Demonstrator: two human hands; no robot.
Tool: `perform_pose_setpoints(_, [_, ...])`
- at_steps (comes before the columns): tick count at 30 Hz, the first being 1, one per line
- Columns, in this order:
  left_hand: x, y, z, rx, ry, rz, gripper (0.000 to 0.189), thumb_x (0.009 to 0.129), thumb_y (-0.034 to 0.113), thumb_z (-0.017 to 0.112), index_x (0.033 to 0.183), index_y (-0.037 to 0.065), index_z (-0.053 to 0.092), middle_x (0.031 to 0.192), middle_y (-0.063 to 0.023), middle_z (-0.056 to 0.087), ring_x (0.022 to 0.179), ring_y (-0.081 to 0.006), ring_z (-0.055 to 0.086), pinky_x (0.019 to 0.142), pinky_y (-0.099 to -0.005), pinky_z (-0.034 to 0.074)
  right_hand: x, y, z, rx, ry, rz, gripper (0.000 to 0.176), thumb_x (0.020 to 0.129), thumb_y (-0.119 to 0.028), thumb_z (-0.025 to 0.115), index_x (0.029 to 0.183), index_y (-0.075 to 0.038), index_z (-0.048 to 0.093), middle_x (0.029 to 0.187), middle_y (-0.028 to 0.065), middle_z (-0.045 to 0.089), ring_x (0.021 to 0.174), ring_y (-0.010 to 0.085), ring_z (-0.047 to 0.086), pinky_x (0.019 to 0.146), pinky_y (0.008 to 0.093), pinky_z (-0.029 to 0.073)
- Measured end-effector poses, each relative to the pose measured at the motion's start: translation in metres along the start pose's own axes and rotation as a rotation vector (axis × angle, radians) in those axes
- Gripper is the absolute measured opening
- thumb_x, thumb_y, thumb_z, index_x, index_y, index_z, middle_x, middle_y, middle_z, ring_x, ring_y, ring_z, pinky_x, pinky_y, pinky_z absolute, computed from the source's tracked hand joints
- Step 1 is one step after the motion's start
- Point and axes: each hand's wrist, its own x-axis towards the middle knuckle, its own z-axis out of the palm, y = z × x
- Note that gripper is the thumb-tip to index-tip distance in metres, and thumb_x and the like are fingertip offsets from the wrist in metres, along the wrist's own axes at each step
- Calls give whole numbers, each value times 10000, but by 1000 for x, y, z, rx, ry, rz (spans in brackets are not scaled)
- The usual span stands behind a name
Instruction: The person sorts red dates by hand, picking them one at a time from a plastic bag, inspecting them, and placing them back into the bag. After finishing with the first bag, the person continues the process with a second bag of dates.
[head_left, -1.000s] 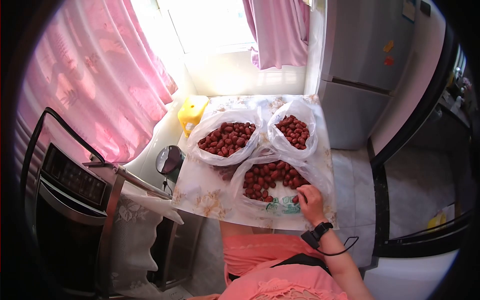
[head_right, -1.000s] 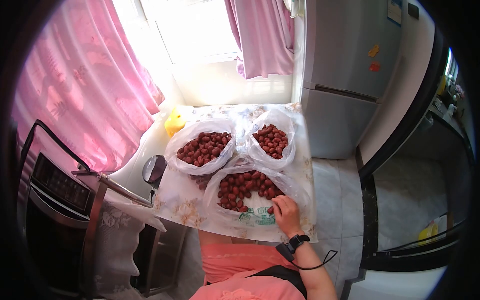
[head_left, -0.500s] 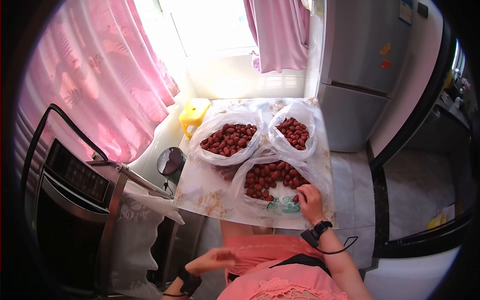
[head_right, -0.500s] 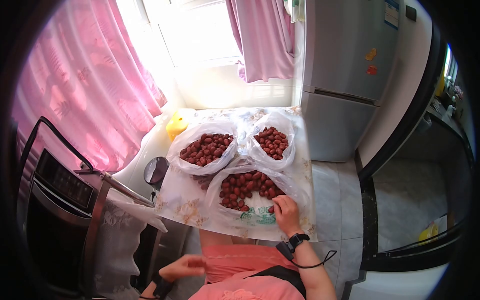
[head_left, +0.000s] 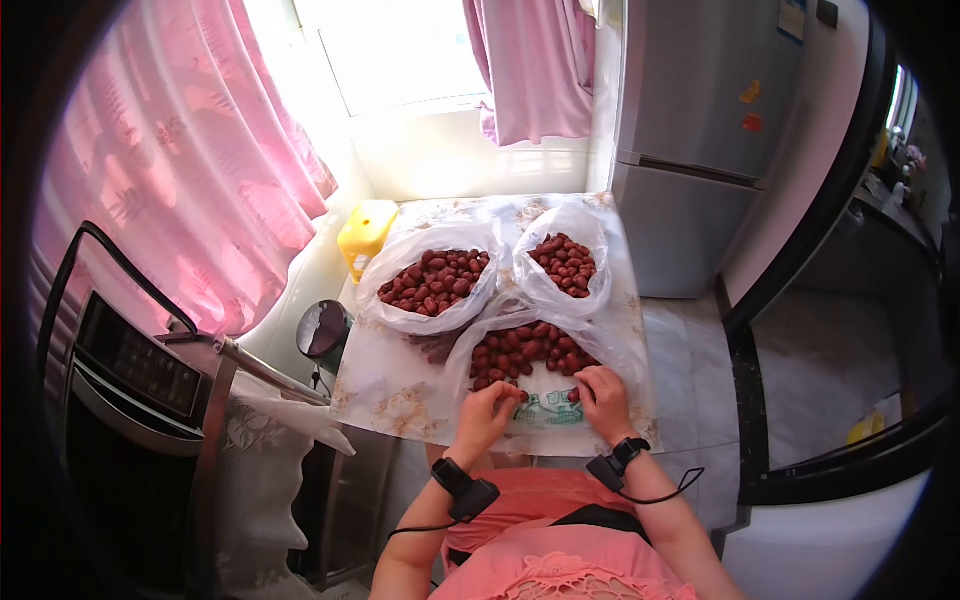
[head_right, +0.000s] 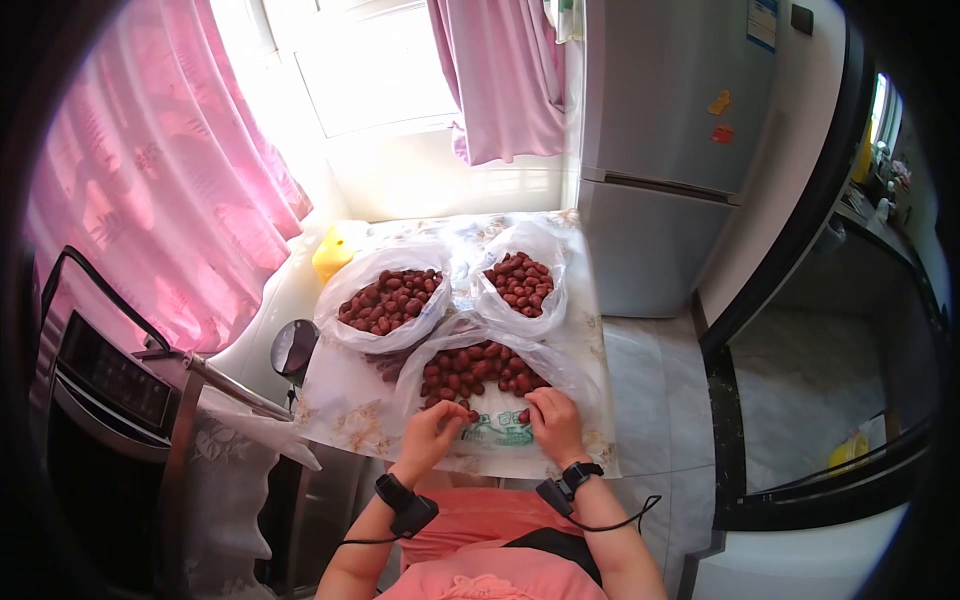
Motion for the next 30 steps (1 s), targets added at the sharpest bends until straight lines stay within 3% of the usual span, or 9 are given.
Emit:
perform_pose_setpoints(5, [-3, 0, 6, 119, -38, -114, 196, 878, 113, 753, 1065, 78, 704, 940, -71, 703, 805, -229, 696, 704, -365, 539, 1, -2, 1, -7, 10, -7, 166, 845, 7, 682, 1008, -27, 682, 991, 140, 687, 939, 360, 666, 848, 451, 538])
perform_pose_setpoints(7, [-1, 3, 11, 312, 55, -19, 260, 832, 151, 806, 1067, 86, 716, 834, -47, 655, 730, -196, 665, 668, -341, 522, 1, -2, 0, 3, 2, 1, 169, 843, 8, 683, 1008, -26, 683, 992, 142, 687, 943, 363, 666, 851, 453, 538])
perform_pose_setpoints(11, [-1, -4, 23, 411, 114, 27, 310, 781, 173, 845, 1058, 108, 723, 827, -46, 626, 739, -221, 658, 669, -354, 522, 1, -3, -1, 13, -11, 16, 171, 842, 9, 683, 1010, -26, 685, 994, 144, 689, 954, 368, 665, 856, 456, 538])
perform_pose_setpoints(14, [-2, -5, 26, 460, 97, -10, 273, 810, 173, 819, 1055, 125, 710, 941, -49, 651, 829, -269, 696, 718, -396, 545, 0, -1, 0, 7, -10, 10, 172, 843, 11, 683, 1011, -28, 688, 996, 145, 692, 953, 367, 668, 856, 454, 539])
perform_pose_setpoints(17, [-1, 1, 19, 279, 163, -16, 234, 838, 79, 773, 1057, 94, 695, 960, -64, 657, 831, -271, 695, 753, -380, 555, -1, -1, 2, -9, 0, 6, 171, 846, 11, 684, 1012, -31, 689, 995, 145, 693, 948, 363, 671, 854, 453, 538])
perform_pose_setpoints(20, [2, 2, 5, 10, 291, 112, 219, 863, -29, 700, 1063, 56, 677, 967, -81, 657, 827, -260, 689, 790, -361, 557, 0, -2, 2, 12, -6, 27, 171, 848, 8, 688, 1014, -35, 688, 993, 144, 694, 948, 362, 671, 852, 453, 536])
perform_pose_setpoints(22, [3, -5, -2, -224, 329, -8, 247, 872, -81, 637, 1096, 20, 665, 993, -64, 680, 871, -170, 646, 817, -306, 513, -1, -3, 1, 22, -8, 29, 164, 855, 11, 686, 1013, -31, 684, 985, 146, 689, 949, 365, 665, 856, 451, 529])
perform_pose_setpoints(26, [3, -18, -6, -68, 423, 46, 238, 891, -104, 601, 1094, 3, 665, 1001, -86, 658, 898, -179, 657, 820, -300, 534, -1, -3, 1, 13, -17, 31, 160, 862, 11, 687, 1017, -28, 682, 981, 146, 687, 949, 366, 661, 857, 450, 522])
perform_pose_setpoints(30, [-1, -48, 2, -213, 436, 17, 234, 906, -109, 577, 1099, -7, 663, 1008, -74, 656, 882, -166, 648, 819, -282, 524, -1, -3, 0, 4, -27, 38, 161, 860, 10, 689, 1016, -30, 683, 987, 145, 687, 951, 365, 662, 857, 445, 522])
